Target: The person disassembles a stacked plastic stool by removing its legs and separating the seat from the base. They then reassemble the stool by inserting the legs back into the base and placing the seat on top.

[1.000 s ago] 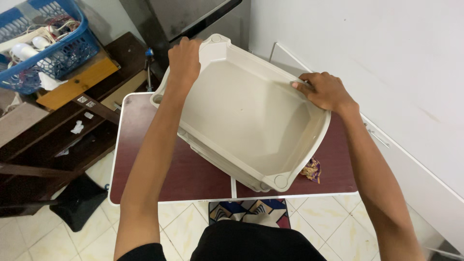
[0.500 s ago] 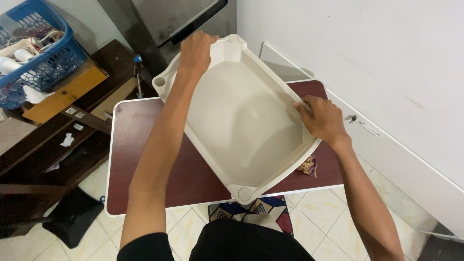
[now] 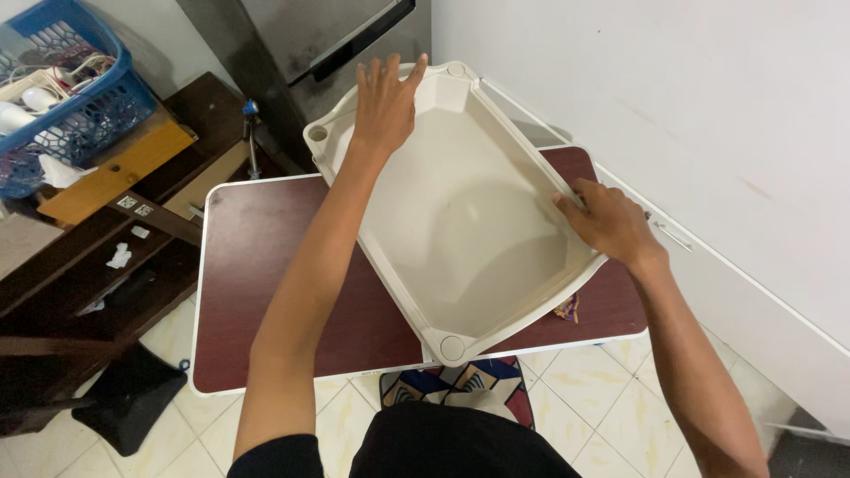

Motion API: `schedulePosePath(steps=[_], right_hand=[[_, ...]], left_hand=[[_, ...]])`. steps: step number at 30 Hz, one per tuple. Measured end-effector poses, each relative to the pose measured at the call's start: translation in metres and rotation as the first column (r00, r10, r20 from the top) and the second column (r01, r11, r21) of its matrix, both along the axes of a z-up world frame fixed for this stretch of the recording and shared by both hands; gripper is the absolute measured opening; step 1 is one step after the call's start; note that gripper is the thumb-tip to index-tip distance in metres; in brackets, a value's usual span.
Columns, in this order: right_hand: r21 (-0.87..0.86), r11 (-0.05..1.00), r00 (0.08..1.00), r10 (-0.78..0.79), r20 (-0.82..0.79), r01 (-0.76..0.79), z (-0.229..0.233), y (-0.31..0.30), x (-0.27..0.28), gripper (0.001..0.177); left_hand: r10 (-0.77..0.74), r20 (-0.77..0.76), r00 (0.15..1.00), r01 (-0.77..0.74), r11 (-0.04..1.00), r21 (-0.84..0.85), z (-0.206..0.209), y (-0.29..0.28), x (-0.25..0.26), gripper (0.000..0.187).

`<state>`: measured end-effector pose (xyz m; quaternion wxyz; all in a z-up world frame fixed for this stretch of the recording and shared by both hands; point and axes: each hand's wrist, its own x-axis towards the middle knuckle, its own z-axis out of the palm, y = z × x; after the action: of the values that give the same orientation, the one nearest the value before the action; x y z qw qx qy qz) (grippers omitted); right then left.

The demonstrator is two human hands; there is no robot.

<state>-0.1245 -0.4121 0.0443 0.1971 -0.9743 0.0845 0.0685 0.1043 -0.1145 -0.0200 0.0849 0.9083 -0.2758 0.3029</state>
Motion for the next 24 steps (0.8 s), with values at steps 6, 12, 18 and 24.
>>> schedulePosePath(steps=[6,12,18,24], right_hand=[[0.047,0.999,1.000,-0.005,-0.006,0.005,0.021,-0.009,0.051,0.068],[0.139,0.974,0.983,0.171,0.063,-0.178,0.037,0.004,0.121,0.078],[0.003,0.940,0.938,0.341,-0.063,-0.342,0.027,0.032,0.157,0.089],[-0.120,0.922,0.928,0.360,-0.094,-0.369,0.009,0.042,0.177,0.090]], left_hand=[[0.087,-0.043,0.995,-0.089,0.995,-0.040,0.021,0.043,-0.047,0.070],[0.225,-0.089,0.970,-0.239,0.951,-0.195,0.026,0.082,-0.114,0.088],[0.313,-0.529,0.789,-0.492,0.837,-0.239,0.013,0.081,-0.152,0.087],[0.363,-0.548,0.754,-0.544,0.812,-0.211,0.001,0.062,-0.140,0.082]])
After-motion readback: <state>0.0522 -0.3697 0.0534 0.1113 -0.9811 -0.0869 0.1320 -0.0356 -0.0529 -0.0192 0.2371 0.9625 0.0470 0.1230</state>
